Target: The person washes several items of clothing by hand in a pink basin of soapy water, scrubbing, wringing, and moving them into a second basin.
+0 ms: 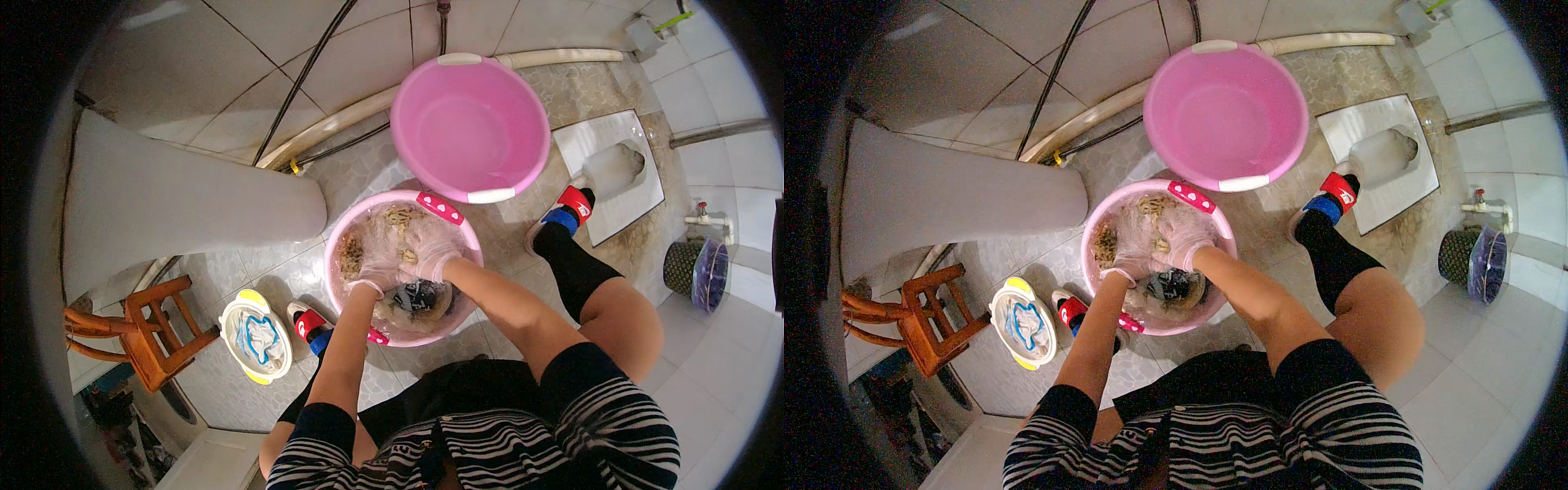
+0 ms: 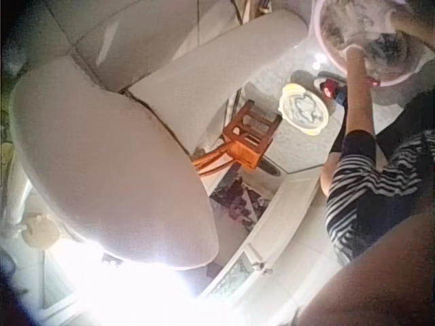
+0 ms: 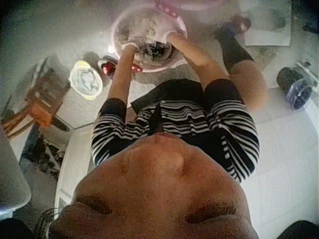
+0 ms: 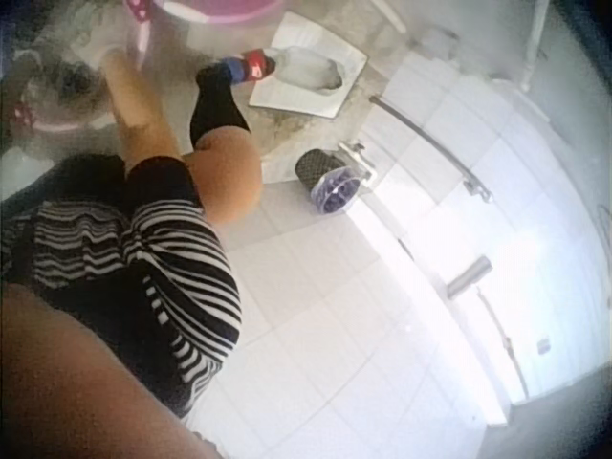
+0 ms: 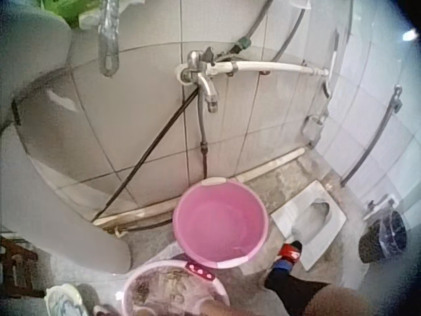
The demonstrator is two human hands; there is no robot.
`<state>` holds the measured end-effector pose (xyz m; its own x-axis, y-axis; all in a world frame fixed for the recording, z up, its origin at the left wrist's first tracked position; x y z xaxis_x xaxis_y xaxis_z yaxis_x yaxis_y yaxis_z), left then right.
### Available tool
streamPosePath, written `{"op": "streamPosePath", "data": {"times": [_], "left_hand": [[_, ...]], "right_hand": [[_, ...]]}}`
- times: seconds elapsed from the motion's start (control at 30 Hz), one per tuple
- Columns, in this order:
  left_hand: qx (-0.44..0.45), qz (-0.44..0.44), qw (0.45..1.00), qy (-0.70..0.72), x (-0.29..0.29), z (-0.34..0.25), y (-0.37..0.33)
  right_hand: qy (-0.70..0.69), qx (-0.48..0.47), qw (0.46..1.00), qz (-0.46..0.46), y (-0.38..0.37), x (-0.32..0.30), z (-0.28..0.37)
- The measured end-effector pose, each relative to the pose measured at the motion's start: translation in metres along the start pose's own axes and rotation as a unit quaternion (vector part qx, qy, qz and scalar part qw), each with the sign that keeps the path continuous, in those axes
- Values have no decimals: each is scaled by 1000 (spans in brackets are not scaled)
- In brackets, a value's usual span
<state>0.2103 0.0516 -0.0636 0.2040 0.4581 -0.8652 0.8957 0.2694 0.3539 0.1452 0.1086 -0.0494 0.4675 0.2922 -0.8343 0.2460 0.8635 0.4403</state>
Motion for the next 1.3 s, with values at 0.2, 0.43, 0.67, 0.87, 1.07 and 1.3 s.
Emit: {"op": "streamPosePath", "data": {"times": [0.2, 0.43, 0.67, 0.87, 1.07, 1.3], "left_hand": [[-100, 71, 991, 54, 14, 23, 8], [-217, -42, 965, -139, -38, 2, 43], [-188, -27, 981, -39, -47, 20, 93], [-181, -295, 693, 633, -56, 15, 122], [-153, -322, 512, 781, -151, -71, 141], [-64, -424, 549, 718, -255, -91, 178]], "right_hand": [[-85, 11, 996, -20, -3, -40, 19], [-64, 56, 994, -70, 12, -30, 4], [-144, 101, 984, -17, 74, -37, 16], [-480, 97, 870, -59, 106, -40, -1], [-742, 17, 669, -39, 115, -89, 1], [-785, -11, 619, 18, 151, -191, 52]]}}
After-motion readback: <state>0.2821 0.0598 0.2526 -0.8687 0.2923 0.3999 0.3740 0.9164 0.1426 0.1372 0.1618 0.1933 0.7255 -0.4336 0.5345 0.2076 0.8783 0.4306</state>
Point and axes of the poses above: each hand's wrist, its own y-axis away from the middle knuckle, its own x-axis out of the palm, z = x × y, the point moved 8 cm from there along -y, towards the middle knuckle, and after that the axes turned 3 degrees about x, right-handed, at the moved point
